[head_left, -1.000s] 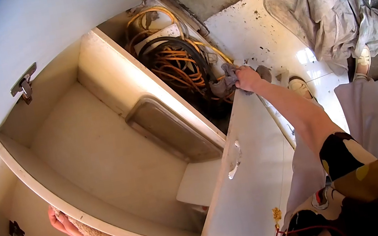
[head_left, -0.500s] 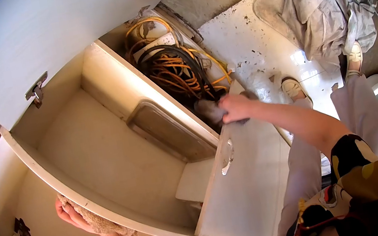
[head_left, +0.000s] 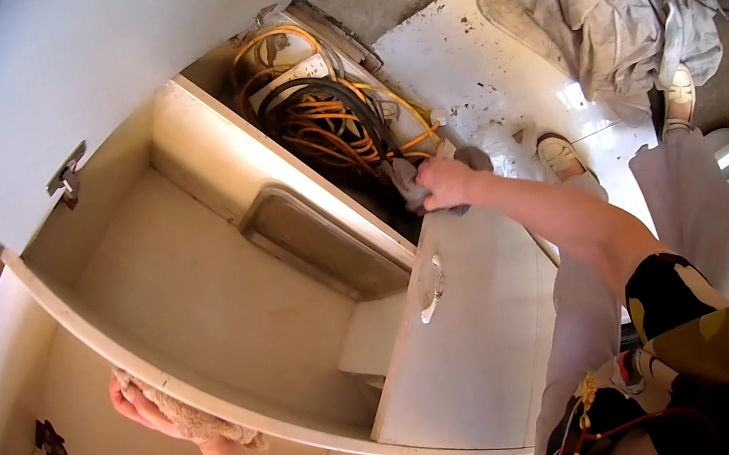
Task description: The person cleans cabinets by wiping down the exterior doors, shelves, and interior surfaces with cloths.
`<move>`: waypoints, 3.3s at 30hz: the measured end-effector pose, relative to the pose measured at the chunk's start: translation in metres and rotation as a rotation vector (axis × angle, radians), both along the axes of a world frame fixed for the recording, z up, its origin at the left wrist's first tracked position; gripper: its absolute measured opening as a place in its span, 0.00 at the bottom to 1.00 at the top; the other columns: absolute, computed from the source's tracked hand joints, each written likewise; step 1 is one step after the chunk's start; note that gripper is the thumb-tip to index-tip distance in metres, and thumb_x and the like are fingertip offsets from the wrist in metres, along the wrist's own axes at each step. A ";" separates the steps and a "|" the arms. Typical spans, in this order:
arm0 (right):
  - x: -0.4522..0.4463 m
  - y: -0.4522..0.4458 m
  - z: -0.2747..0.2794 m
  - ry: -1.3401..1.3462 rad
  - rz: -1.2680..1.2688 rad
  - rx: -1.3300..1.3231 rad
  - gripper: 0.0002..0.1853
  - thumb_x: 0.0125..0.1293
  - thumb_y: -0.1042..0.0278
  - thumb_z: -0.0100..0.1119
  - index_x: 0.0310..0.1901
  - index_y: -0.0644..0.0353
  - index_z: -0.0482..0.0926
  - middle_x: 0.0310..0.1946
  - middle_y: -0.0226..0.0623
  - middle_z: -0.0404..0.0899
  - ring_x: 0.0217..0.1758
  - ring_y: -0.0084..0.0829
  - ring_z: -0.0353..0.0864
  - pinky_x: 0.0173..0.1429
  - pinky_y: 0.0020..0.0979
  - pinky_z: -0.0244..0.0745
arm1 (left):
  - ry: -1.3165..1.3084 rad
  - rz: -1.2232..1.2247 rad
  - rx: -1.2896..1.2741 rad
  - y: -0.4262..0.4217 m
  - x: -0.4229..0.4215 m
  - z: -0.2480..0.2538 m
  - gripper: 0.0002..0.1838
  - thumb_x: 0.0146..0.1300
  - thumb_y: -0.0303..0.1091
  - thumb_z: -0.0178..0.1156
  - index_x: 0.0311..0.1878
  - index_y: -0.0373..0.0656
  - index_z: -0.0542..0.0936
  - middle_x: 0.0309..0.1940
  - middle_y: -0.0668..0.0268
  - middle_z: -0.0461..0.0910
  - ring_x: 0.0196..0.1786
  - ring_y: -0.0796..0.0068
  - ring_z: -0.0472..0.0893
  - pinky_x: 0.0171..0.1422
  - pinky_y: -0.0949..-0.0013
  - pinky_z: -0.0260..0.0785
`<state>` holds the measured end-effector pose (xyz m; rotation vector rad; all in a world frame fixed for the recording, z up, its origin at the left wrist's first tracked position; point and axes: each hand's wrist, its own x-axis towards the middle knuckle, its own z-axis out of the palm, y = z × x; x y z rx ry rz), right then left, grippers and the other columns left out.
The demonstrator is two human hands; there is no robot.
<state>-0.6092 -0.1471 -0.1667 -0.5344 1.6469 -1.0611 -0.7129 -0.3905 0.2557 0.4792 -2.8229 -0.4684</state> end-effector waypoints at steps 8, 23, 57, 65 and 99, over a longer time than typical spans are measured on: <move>0.007 0.016 0.054 -0.147 -0.207 -0.184 0.19 0.44 0.58 0.61 0.35 0.65 0.80 0.34 0.49 0.80 0.37 0.46 0.80 0.45 0.40 0.76 | 0.058 0.050 0.068 0.020 -0.011 -0.007 0.12 0.70 0.39 0.44 0.50 0.43 0.70 0.44 0.67 0.69 0.45 0.73 0.72 0.54 0.68 0.65; 0.012 0.167 0.131 -1.717 -1.131 -0.415 0.24 0.68 0.52 0.44 0.57 0.62 0.73 0.52 0.43 0.78 0.54 0.41 0.78 0.63 0.44 0.70 | 0.141 0.198 -0.005 0.013 -0.013 -0.017 0.16 0.66 0.40 0.52 0.50 0.38 0.73 0.47 0.61 0.70 0.50 0.68 0.71 0.58 0.66 0.63; 0.130 0.021 0.351 -0.282 -0.974 -0.134 0.24 0.51 0.74 0.65 0.49 0.65 0.66 0.42 0.47 0.73 0.46 0.43 0.74 0.55 0.35 0.67 | 0.143 0.232 -0.293 0.008 -0.021 -0.026 0.17 0.54 0.44 0.54 0.44 0.47 0.79 0.46 0.61 0.73 0.50 0.59 0.71 0.56 0.58 0.64; 0.123 0.021 0.349 -0.061 -0.912 -0.139 0.25 0.50 0.72 0.66 0.49 0.65 0.67 0.43 0.46 0.74 0.47 0.42 0.74 0.54 0.34 0.68 | 0.150 0.221 -0.263 0.022 -0.023 -0.020 0.15 0.53 0.45 0.53 0.40 0.51 0.80 0.45 0.65 0.73 0.50 0.58 0.69 0.56 0.54 0.62; 0.155 0.001 0.154 -0.651 -1.124 0.148 0.24 0.45 0.65 0.71 0.44 0.65 0.77 0.40 0.47 0.82 0.46 0.42 0.81 0.51 0.37 0.74 | 0.174 0.132 -0.139 0.008 -0.016 -0.020 0.16 0.60 0.41 0.53 0.45 0.41 0.77 0.46 0.59 0.72 0.48 0.63 0.70 0.56 0.62 0.63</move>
